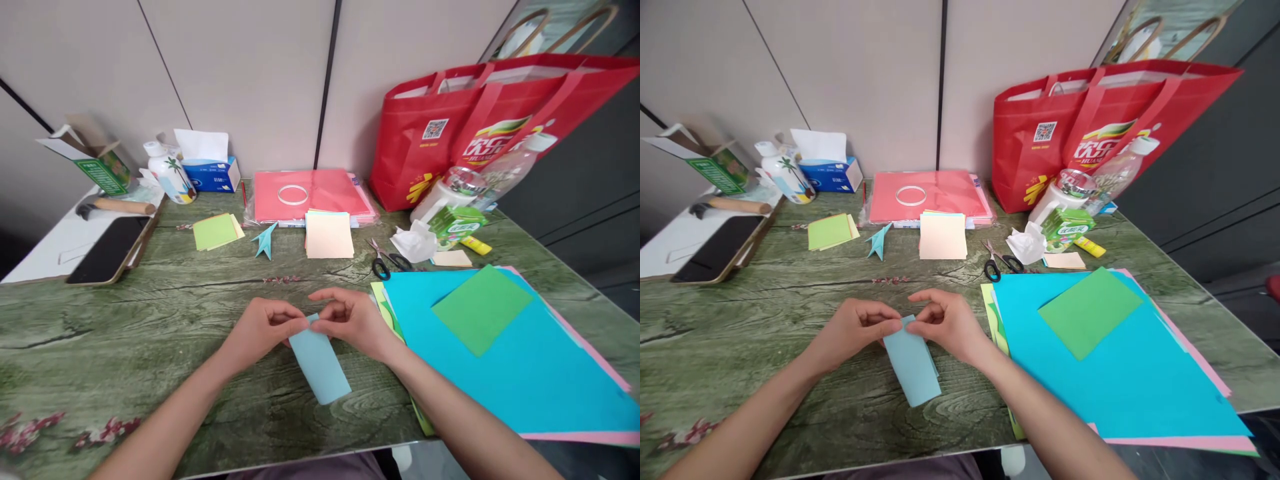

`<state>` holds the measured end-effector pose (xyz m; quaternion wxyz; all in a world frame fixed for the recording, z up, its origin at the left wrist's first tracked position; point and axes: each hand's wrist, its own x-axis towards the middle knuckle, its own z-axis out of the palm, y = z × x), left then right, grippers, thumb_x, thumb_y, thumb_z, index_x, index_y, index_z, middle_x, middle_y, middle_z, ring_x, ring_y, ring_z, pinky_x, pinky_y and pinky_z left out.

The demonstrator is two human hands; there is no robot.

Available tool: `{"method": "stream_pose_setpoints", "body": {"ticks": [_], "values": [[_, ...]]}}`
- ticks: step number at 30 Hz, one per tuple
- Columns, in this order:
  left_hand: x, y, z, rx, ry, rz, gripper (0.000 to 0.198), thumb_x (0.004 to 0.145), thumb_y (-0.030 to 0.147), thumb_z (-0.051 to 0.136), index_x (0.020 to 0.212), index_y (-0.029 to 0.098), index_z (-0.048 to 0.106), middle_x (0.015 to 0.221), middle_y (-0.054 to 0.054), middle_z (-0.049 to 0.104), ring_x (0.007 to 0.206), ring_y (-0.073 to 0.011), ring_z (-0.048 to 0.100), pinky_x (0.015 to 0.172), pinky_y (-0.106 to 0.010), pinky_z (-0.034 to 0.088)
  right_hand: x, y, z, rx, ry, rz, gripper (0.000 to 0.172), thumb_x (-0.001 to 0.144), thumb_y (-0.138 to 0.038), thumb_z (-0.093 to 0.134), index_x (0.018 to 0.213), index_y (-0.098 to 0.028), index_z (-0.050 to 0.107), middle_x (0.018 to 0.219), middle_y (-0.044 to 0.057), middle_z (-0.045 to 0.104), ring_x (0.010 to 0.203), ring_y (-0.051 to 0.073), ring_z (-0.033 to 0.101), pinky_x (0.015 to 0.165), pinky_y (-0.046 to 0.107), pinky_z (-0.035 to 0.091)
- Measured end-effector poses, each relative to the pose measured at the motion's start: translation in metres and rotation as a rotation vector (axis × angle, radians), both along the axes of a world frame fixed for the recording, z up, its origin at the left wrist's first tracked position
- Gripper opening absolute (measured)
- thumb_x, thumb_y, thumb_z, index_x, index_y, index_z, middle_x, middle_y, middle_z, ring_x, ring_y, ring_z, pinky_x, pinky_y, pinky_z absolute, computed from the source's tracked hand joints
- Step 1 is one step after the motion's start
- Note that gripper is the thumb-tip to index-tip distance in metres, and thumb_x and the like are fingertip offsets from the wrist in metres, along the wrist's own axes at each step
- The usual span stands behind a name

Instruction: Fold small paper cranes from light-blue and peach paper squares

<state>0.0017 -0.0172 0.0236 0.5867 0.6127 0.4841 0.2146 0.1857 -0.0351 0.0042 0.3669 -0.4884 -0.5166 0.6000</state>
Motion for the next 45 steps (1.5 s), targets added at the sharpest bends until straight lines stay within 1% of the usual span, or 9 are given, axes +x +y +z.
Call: {"method": "stream_pose_setpoints", "body": {"ticks": [3,6,8,12,15,18,26,40,45], "values": [[0.001,-0.001,-0.002,0.099,0.051,-0.042,0.016,0.071,0.028,0.062,0.066,0.015,0.07,0.057,0.001,0.064,0.051,-0.0103,0.051,0.047,-0.019,0.038,-0.001,-0.001,-0.001,-0.01,-0.017,0.042,0.039,0.063,-0.021,0.072,0.1,-0.016,0.058,0.058,-0.004,0.062,0.051,0.01,0.053,0.052,0.023,0.043],[0.002,-0.003,-0.005,0.191,0.039,0.01,0.018,0.073,0.027,0.061,0.062,0.016,0.07,0.058,0.0,0.065,0.054,-0.0114,0.052,0.05,-0.019,0.038,-0.002,-0.001,-0.003,0.031,0.0,0.059,0.036,0.067,-0.021,0.069,0.1,-0.017,0.057,0.064,-0.003,0.061,0.056,0.01,0.055,0.055,0.023,0.044],[0.002,-0.003,-0.007,0.227,0.002,0.102,0.017,0.073,0.027,0.062,0.062,0.017,0.07,0.06,0.0,0.066,0.056,-0.0123,0.054,0.051,-0.02,0.039,-0.001,0.0,-0.003,0.06,0.007,0.074,0.035,0.068,-0.021,0.067,0.101,-0.018,0.057,0.073,-0.001,0.062,0.064,0.012,0.057,0.059,0.023,0.045],[-0.001,0.001,-0.009,0.278,-0.111,0.404,0.01,0.068,0.026,0.068,0.064,0.018,0.071,0.062,0.0,0.068,0.057,-0.013,0.055,0.054,-0.021,0.043,0.001,0.002,-0.002,0.138,-0.072,0.069,0.03,0.068,-0.022,0.068,0.096,-0.019,0.059,0.084,0.001,0.063,0.073,0.014,0.057,0.062,0.024,0.044],[-0.002,0.005,-0.011,0.263,-0.27,0.596,0.009,0.063,0.026,0.072,0.066,0.018,0.072,0.065,0.0,0.069,0.061,-0.0138,0.057,0.058,-0.023,0.045,0.002,0.004,-0.005,0.187,-0.077,-0.043,0.019,0.068,-0.024,0.067,0.085,-0.017,0.061,0.078,0.001,0.061,0.066,0.013,0.054,0.056,0.023,0.042],[0.0,0.007,-0.011,0.177,-0.435,0.7,0.013,0.059,0.028,0.075,0.066,0.018,0.072,0.064,-0.001,0.069,0.061,-0.0134,0.057,0.057,-0.024,0.046,0.002,0.005,-0.009,0.218,-0.048,-0.147,0.017,0.068,-0.029,0.068,0.08,-0.017,0.063,0.067,-0.001,0.057,0.057,0.011,0.05,0.051,0.023,0.04],[0.002,0.006,-0.013,0.053,-0.526,0.759,0.018,0.055,0.03,0.078,0.066,0.017,0.072,0.064,-0.001,0.068,0.061,-0.012,0.056,0.054,-0.021,0.045,0.0,0.002,-0.006,0.255,-0.11,-0.274,0.018,0.069,-0.035,0.065,0.071,-0.017,0.064,0.055,-0.003,0.052,0.049,0.009,0.043,0.045,0.022,0.034],[0.006,0.005,-0.014,0.083,-0.552,0.843,0.017,0.052,0.028,0.079,0.064,0.017,0.072,0.063,0.001,0.068,0.06,-0.0101,0.054,0.055,-0.02,0.043,0.001,0.002,-0.001,0.27,-0.14,-0.309,0.023,0.072,-0.036,0.063,0.061,-0.016,0.062,0.051,-0.003,0.049,0.047,0.009,0.04,0.045,0.021,0.03],[0.007,0.004,-0.014,0.096,-0.512,0.87,0.017,0.051,0.025,0.079,0.064,0.017,0.072,0.061,0.001,0.067,0.058,-0.0096,0.052,0.058,-0.022,0.043,0.001,0.003,0.0,0.283,-0.095,-0.37,0.02,0.071,-0.036,0.064,0.076,-0.017,0.067,0.053,-0.004,0.051,0.047,0.008,0.041,0.044,0.021,0.031]]}}
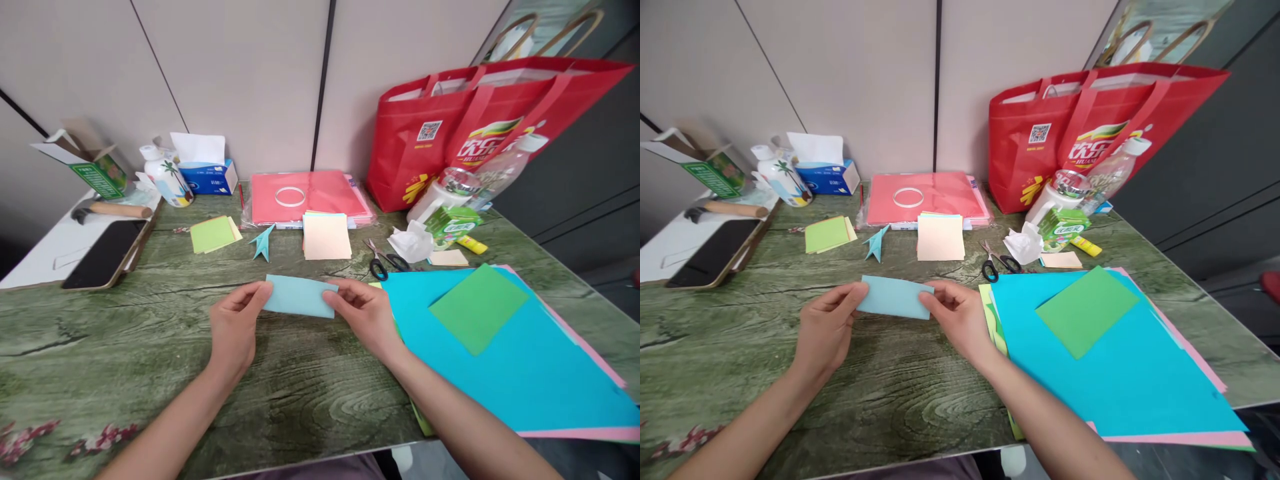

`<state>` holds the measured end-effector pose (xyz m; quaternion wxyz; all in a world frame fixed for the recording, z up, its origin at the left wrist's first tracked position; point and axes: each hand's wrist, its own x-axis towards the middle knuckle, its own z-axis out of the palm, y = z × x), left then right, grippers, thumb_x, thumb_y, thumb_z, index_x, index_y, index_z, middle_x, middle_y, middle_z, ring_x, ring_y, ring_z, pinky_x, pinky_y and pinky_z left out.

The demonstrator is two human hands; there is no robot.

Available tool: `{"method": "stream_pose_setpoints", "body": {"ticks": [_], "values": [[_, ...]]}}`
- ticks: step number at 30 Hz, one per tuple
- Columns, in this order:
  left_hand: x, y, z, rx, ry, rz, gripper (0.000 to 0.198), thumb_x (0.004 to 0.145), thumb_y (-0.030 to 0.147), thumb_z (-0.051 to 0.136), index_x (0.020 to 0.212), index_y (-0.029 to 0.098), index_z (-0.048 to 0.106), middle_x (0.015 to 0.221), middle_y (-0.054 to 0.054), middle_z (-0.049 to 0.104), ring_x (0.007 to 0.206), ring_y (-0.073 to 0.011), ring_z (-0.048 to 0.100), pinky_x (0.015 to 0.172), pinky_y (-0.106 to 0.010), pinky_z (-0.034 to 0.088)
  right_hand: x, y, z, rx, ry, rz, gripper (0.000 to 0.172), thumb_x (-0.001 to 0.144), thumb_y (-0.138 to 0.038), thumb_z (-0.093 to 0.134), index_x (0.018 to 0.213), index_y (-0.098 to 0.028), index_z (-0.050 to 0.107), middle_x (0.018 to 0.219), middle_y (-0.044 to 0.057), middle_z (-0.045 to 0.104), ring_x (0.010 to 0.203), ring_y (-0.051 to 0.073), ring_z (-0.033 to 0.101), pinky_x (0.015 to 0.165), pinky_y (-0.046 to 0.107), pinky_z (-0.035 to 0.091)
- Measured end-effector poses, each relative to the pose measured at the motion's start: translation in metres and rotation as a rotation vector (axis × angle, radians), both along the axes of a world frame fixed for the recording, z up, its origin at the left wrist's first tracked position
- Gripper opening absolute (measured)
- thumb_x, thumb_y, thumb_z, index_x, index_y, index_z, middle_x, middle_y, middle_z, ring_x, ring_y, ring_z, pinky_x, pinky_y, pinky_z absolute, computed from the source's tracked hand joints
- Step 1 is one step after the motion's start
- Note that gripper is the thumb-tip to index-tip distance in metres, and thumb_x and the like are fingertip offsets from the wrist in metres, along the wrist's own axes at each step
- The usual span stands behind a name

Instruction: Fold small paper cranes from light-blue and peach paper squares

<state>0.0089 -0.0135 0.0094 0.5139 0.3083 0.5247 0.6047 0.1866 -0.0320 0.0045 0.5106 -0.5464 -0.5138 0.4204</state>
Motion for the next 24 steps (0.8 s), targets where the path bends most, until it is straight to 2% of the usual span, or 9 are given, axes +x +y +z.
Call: {"method": "stream_pose_setpoints", "body": {"ticks": [2,9,15,24], "values": [[0.0004,0.0,0.0001,0.002,0.009,0.007,0.017,0.051,0.025,0.079,0.064,0.017,0.072,0.062,0.001,0.067,0.058,-0.0099,0.052,0.058,-0.022,0.043,0.0002,0.0006,-0.0007,-0.001,0.019,-0.009,0.021,0.071,-0.036,0.064,0.081,-0.017,0.067,0.05,-0.005,0.049,0.046,0.008,0.041,0.043,0.021,0.031],[0.0005,-0.0004,-0.0027,0.044,0.056,0.009,0.013,0.054,0.024,0.077,0.065,0.018,0.072,0.064,0.001,0.067,0.062,-0.0117,0.054,0.061,-0.024,0.043,-0.0001,0.0026,-0.0011,-0.047,0.048,-0.022,0.022,0.07,-0.038,0.064,0.073,-0.017,0.063,0.053,-0.004,0.05,0.047,0.008,0.039,0.044,0.02,0.031],[-0.0004,-0.0014,-0.0027,0.093,0.161,-0.01,0.007,0.057,0.024,0.075,0.063,0.02,0.072,0.063,0.002,0.065,0.061,-0.0111,0.051,0.056,-0.022,0.041,0.0015,0.0051,-0.0051,-0.075,0.119,-0.013,0.023,0.069,-0.038,0.066,0.074,-0.016,0.064,0.055,-0.004,0.049,0.05,0.008,0.037,0.047,0.021,0.029],[0.0001,0.0001,-0.0017,0.039,0.217,-0.022,0.009,0.055,0.024,0.074,0.061,0.018,0.072,0.059,0.0,0.066,0.057,-0.0133,0.054,0.057,-0.025,0.044,0.0016,0.006,-0.0079,-0.048,0.12,-0.062,0.022,0.067,-0.038,0.066,0.07,-0.016,0.062,0.055,-0.004,0.048,0.05,0.008,0.035,0.047,0.021,0.028]]}}
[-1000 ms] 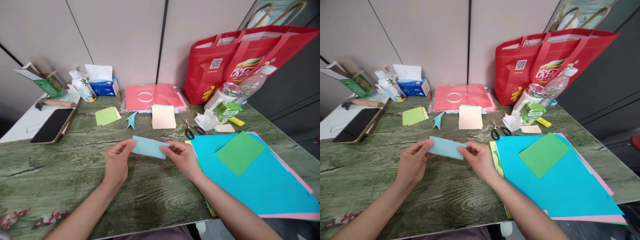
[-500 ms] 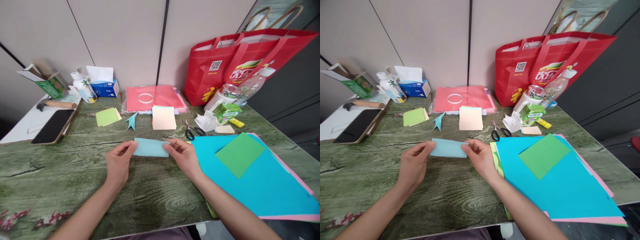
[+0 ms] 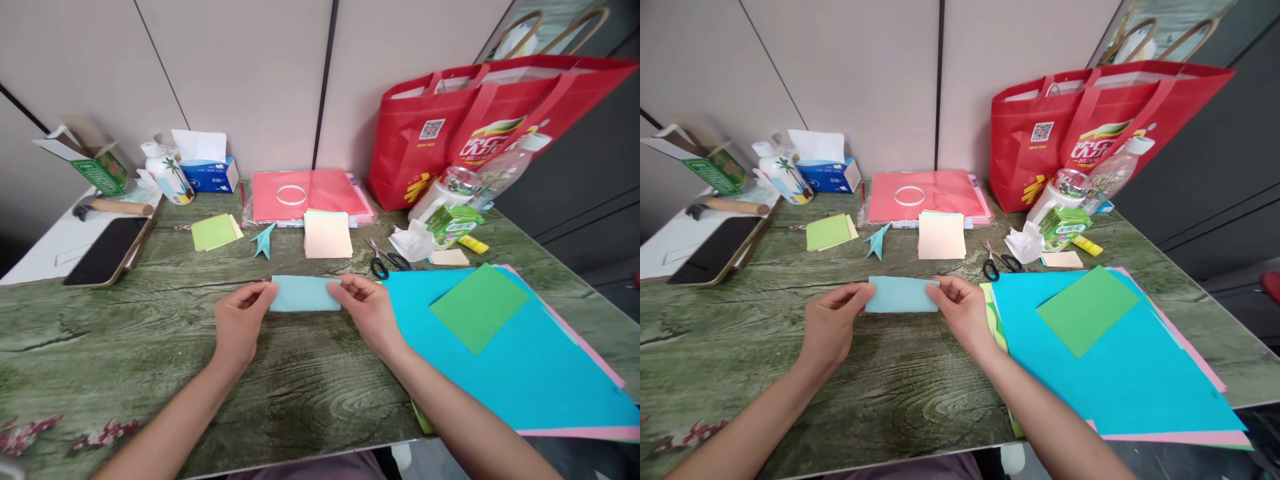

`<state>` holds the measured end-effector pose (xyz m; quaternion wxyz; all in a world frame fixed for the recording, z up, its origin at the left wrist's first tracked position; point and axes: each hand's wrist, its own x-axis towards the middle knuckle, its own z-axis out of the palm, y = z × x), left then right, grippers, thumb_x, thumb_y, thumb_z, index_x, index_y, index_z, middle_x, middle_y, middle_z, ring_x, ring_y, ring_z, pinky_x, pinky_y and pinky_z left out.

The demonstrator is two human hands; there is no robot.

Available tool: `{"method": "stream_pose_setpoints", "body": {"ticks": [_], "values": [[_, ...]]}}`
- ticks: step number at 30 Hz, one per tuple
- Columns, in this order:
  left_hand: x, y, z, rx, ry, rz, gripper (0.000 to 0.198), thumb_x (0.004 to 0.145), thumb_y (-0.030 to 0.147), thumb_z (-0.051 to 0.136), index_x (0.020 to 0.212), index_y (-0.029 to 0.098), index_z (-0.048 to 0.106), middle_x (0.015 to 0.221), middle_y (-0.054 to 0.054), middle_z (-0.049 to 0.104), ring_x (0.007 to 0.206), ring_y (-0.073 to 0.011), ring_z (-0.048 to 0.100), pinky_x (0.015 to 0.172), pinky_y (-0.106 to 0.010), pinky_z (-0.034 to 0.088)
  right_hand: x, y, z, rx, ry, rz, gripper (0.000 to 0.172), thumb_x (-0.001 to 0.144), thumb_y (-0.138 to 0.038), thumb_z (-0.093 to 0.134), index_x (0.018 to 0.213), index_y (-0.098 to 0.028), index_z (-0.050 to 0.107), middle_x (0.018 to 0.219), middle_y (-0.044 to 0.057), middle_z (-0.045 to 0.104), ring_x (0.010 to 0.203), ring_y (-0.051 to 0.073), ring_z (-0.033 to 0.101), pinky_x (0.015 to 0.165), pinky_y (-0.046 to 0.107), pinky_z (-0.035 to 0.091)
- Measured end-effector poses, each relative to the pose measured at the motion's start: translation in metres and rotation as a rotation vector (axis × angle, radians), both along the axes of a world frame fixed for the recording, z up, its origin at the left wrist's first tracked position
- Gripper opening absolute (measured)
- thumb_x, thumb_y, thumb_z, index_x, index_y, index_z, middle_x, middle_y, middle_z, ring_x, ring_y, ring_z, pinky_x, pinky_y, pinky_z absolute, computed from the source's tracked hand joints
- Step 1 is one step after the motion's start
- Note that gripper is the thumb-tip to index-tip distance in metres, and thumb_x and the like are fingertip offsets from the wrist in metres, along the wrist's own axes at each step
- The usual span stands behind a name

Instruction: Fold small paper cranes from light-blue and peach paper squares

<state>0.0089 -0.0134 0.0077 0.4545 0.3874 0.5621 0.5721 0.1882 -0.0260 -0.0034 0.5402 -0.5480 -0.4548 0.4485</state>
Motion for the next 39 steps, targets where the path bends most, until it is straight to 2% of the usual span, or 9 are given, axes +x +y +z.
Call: {"method": "stream_pose_setpoints", "body": {"ticks": [5,10,14,17,23,29,34,36,39], "values": [[-0.004,0.003,-0.002,-0.033,0.152,-0.092,0.01,0.059,0.027,0.072,0.061,0.017,0.071,0.059,-0.001,0.067,0.055,-0.0142,0.053,0.054,-0.025,0.042,0.001,0.003,-0.004,-0.02,-0.113,0.004,0.024,0.069,-0.038,0.063,0.07,-0.015,0.061,0.054,-0.004,0.046,0.049,0.008,0.036,0.046,0.021,0.028],[-0.008,0.003,-0.008,0.056,0.595,-0.19,0.014,0.066,0.029,0.062,0.058,0.018,0.066,0.056,-0.001,0.064,0.052,-0.0148,0.051,0.05,-0.025,0.037,0.002,0.006,-0.011,-0.005,-0.436,0.033,0.016,0.072,-0.031,0.057,0.065,-0.016,0.059,0.052,-0.004,0.046,0.049,0.01,0.041,0.047,0.022,0.031],[-0.008,0.004,-0.013,-0.02,0.943,-0.28,0.018,0.07,0.029,0.055,0.055,0.019,0.06,0.054,0.001,0.061,0.051,-0.0141,0.05,0.05,-0.024,0.032,-0.002,0.006,-0.013,-0.042,-0.693,0.056,0.011,0.071,-0.024,0.054,0.065,-0.017,0.06,0.053,-0.003,0.051,0.049,0.011,0.045,0.049,0.022,0.031],[-0.006,0.003,-0.012,-0.072,1.098,-0.311,0.018,0.071,0.028,0.052,0.055,0.02,0.056,0.056,0.001,0.06,0.051,-0.0147,0.051,0.049,-0.024,0.027,-0.006,0.005,-0.014,-0.042,-0.816,0.055,0.009,0.072,-0.022,0.053,0.067,-0.018,0.061,0.054,-0.002,0.055,0.05,0.012,0.048,0.05,0.023,0.03],[-0.003,-0.001,-0.01,-0.054,1.249,-0.344,0.018,0.075,0.026,0.047,0.058,0.021,0.052,0.063,0.0,0.06,0.056,-0.0157,0.052,0.049,-0.024,0.024,-0.01,0.004,-0.018,-0.009,-0.939,0.069,0.007,0.072,-0.021,0.053,0.069,-0.018,0.059,0.06,0.0,0.058,0.053,0.013,0.05,0.052,0.024,0.029],[0.0,-0.001,-0.011,-0.051,1.378,-0.35,0.015,0.077,0.025,0.047,0.063,0.021,0.051,0.07,0.0,0.056,0.061,-0.0172,0.054,0.049,-0.025,0.024,-0.014,0.003,-0.02,0.025,-1.087,0.094,0.017,0.076,-0.02,0.051,0.092,-0.018,0.055,0.068,0.0,0.057,0.056,0.015,0.05,0.05,0.024,0.026],[0.0,-0.003,-0.012,-0.058,1.428,-0.336,0.012,0.079,0.027,0.049,0.089,0.021,0.053,0.089,-0.004,0.053,0.064,-0.0181,0.056,0.046,-0.025,0.028,-0.017,0.0,-0.016,0.01,-1.188,0.122,0.011,0.079,-0.02,0.052,0.083,-0.021,0.063,0.085,0.005,0.055,0.063,0.015,0.053,0.051,0.024,0.029],[-0.001,-0.003,-0.012,-0.018,1.42,-0.349,0.019,0.08,0.026,0.049,0.098,0.022,0.051,0.096,-0.005,0.05,0.067,-0.018,0.056,0.045,-0.024,0.029,-0.016,-0.001,-0.015,0.026,-1.175,0.119,0.012,0.078,-0.018,0.054,0.084,-0.021,0.064,0.088,0.006,0.054,0.07,0.017,0.055,0.053,0.023,0.032],[-0.002,-0.001,-0.014,0.144,1.421,-0.458,0.018,0.08,0.016,0.048,0.095,0.022,0.055,0.094,-0.006,0.049,0.08,-0.021,0.054,0.054,-0.026,0.038,-0.014,-0.001,-0.016,0.053,-1.143,0.127,0.013,0.078,-0.017,0.055,0.084,-0.02,0.065,0.089,0.006,0.054,0.075,0.017,0.056,0.058,0.024,0.037]]}}
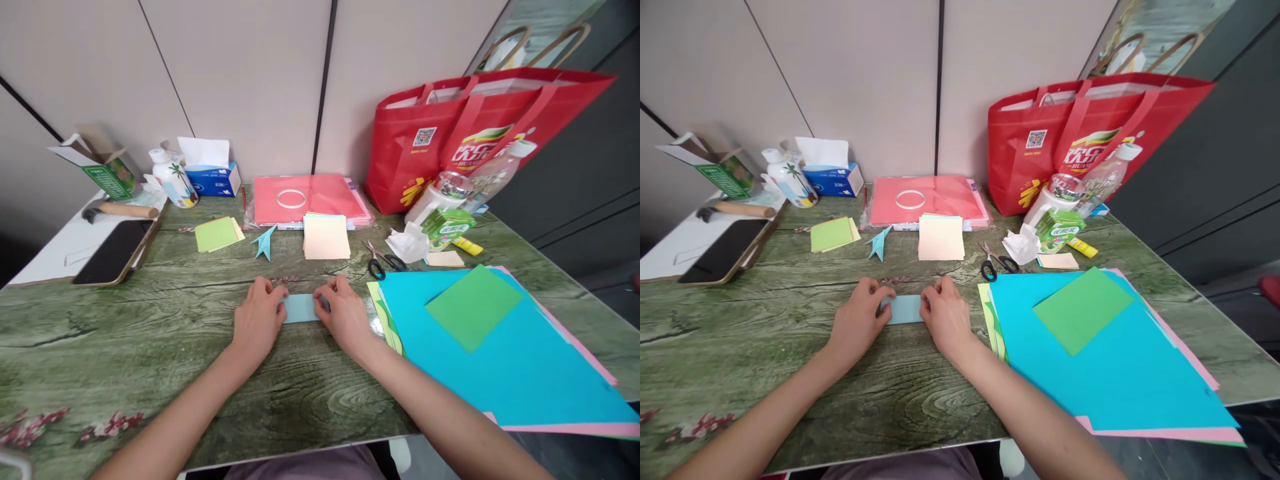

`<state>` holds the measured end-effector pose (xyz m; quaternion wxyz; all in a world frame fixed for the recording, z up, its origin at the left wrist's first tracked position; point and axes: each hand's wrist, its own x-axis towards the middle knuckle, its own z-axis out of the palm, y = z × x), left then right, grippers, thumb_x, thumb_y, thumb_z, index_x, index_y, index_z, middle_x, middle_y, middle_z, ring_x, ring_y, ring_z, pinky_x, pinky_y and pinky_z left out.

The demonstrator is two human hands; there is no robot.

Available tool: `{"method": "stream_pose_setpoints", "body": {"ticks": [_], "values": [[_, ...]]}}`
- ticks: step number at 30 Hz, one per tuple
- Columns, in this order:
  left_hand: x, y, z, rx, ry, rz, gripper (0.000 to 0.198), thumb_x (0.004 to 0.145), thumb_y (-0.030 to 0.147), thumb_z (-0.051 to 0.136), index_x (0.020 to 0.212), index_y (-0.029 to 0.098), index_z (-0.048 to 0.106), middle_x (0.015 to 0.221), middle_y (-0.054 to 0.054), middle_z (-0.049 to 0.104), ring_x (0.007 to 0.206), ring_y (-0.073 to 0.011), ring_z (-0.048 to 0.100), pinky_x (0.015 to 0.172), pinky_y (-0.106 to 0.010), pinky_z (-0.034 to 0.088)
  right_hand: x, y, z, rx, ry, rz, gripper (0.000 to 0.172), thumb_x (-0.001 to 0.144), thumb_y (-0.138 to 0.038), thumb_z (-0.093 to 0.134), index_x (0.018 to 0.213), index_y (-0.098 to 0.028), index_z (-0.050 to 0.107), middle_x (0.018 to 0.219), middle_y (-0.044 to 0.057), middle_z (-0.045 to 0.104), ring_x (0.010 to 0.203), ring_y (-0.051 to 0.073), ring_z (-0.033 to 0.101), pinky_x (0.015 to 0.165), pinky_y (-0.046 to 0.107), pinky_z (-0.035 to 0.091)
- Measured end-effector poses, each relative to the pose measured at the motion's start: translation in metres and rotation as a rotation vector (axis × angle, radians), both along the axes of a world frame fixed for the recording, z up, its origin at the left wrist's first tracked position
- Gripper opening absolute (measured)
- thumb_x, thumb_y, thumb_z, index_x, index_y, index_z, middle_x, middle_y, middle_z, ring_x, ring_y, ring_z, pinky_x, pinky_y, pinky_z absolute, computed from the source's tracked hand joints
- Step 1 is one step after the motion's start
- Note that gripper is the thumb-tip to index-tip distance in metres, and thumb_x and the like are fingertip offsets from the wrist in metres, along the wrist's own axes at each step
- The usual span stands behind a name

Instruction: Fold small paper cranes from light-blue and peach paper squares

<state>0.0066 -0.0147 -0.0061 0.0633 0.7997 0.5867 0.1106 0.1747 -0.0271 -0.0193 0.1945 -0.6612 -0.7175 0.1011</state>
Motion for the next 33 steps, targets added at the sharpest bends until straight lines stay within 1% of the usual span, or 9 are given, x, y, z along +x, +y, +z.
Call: {"method": "stream_pose_setpoints", "body": {"ticks": [2,4,8,11,14,19,21,26,33], "values": [[-0.001,0.002,-0.003,0.033,-0.01,-0.145,0.019,0.079,0.008,0.046,0.089,0.02,0.057,0.089,-0.006,0.051,0.087,-0.0225,0.051,0.067,-0.032,0.043,0.003,0.002,-0.001,-0.022,0.024,0.011,0.012,0.078,-0.017,0.054,0.083,-0.019,0.065,0.085,0.005,0.056,0.072,0.017,0.057,0.061,0.025,0.038],[-0.002,0.004,-0.005,0.041,-0.024,-0.259,0.02,0.079,0.003,0.043,0.083,0.018,0.056,0.085,-0.005,0.052,0.087,-0.0223,0.049,0.076,-0.035,0.043,0.006,0.004,-0.001,-0.054,0.045,0.032,0.011,0.078,-0.017,0.055,0.082,-0.018,0.065,0.081,0.004,0.057,0.07,0.016,0.057,0.063,0.025,0.04],[-0.003,0.005,-0.008,0.026,0.017,-0.369,0.022,0.084,0.002,0.037,0.078,0.017,0.053,0.084,-0.006,0.052,0.083,-0.0217,0.047,0.074,-0.035,0.044,0.011,0.007,0.0,-0.058,0.024,0.102,0.011,0.079,-0.016,0.054,0.081,-0.018,0.065,0.081,0.004,0.06,0.07,0.017,0.057,0.063,0.025,0.04],[-0.002,0.003,-0.006,0.029,0.098,-0.404,0.024,0.084,0.001,0.034,0.08,0.015,0.053,0.084,-0.007,0.052,0.082,-0.0227,0.046,0.075,-0.036,0.043,0.012,0.006,-0.001,0.008,-0.022,0.179,0.012,0.081,-0.016,0.053,0.083,-0.018,0.065,0.081,0.006,0.06,0.075,0.018,0.056,0.065,0.026,0.04],[0.0,0.002,-0.005,0.036,0.168,-0.421,0.021,0.085,0.002,0.036,0.084,0.014,0.054,0.084,-0.007,0.05,0.082,-0.023,0.046,0.078,-0.037,0.042,0.013,0.006,-0.004,0.065,-0.008,0.277,0.018,0.081,-0.01,0.05,0.087,-0.017,0.065,0.085,0.007,0.059,0.079,0.018,0.055,0.068,0.027,0.042],[-0.001,0.003,-0.008,0.01,0.136,-0.431,0.025,0.087,0.009,0.04,0.108,0.016,0.053,0.087,-0.006,0.048,0.084,-0.0215,0.044,0.075,-0.034,0.042,0.016,0.009,-0.007,0.109,0.072,0.446,0.027,0.081,-0.003,0.044,0.094,-0.016,0.064,0.093,0.009,0.058,0.085,0.018,0.054,0.074,0.029,0.045],[-0.003,0.004,-0.008,0.014,0.112,-0.445,0.026,0.089,0.012,0.039,0.111,0.016,0.053,0.086,-0.006,0.046,0.082,-0.021,0.043,0.072,-0.034,0.042,0.018,0.01,-0.005,0.097,0.111,0.492,0.028,0.081,-0.003,0.043,0.097,-0.016,0.063,0.095,0.009,0.058,0.087,0.018,0.054,0.075,0.029,0.045],[-0.004,0.008,-0.005,-0.045,-0.018,-0.457,0.024,0.089,0.019,0.044,0.107,0.013,0.058,0.082,-0.006,0.044,0.08,-0.02,0.042,0.071,-0.032,0.041,0.018,0.009,0.003,0.017,0.156,0.445,0.013,0.085,-0.019,0.052,0.094,-0.015,0.06,0.095,0.008,0.055,0.087,0.018,0.053,0.077,0.03,0.044],[-0.007,0.011,-0.005,-0.1,-0.1,-0.483,0.022,0.087,0.022,0.049,0.105,0.016,0.059,0.083,-0.005,0.042,0.081,-0.0196,0.041,0.071,-0.031,0.04,0.01,0.003,0.009,-0.057,0.076,0.449,0.013,0.085,-0.028,0.053,0.09,-0.019,0.061,0.099,0.008,0.05,0.095,0.02,0.046,0.08,0.034,0.041]]}}
